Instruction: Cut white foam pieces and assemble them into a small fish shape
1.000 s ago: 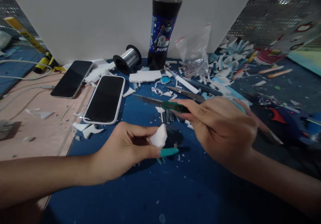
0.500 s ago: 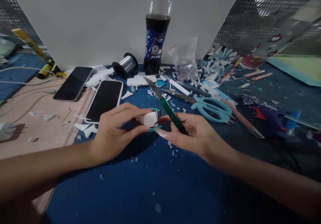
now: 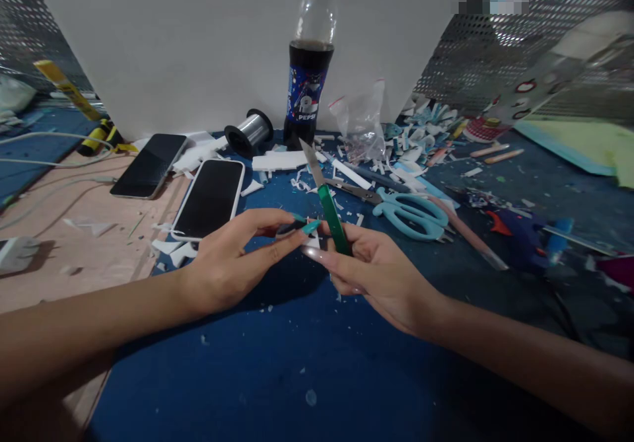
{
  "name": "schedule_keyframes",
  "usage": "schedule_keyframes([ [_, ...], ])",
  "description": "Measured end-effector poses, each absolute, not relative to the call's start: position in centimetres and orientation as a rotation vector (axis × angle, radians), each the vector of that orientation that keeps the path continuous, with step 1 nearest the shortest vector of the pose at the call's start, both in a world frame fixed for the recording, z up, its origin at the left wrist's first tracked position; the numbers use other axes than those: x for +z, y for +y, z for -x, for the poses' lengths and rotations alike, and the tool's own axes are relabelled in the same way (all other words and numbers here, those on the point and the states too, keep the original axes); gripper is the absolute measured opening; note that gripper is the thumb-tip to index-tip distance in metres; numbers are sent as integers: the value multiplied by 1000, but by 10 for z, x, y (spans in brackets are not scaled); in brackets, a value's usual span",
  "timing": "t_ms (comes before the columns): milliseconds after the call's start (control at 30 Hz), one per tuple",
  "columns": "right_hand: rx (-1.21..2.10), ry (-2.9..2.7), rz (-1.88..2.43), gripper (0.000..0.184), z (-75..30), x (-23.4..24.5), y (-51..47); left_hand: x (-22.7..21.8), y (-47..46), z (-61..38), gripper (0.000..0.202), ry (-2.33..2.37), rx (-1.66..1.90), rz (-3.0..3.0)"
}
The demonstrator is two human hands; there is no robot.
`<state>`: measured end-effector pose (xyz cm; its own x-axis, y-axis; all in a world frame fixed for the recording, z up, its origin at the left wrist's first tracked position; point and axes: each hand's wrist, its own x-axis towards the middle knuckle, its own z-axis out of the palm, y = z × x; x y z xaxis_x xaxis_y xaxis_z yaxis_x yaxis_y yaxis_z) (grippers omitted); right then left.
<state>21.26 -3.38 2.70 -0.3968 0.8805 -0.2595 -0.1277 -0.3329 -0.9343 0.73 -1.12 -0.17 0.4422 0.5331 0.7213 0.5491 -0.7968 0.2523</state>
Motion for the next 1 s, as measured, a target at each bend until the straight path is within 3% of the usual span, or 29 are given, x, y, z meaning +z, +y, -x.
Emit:
schedule_keyframes([
  [367, 1842, -1260, 1011, 21, -218, 22, -30, 4, -5, -9, 35, -808, -1261, 2602],
  [600, 1941, -1186, 1047, 12, -219, 27, -26, 6, -3, -10, 37, -802, -1158, 2705],
  [1000, 2033, -1254, 1008, 21, -219, 29, -26, 1, -2, -11, 27, -809, -1139, 2845],
])
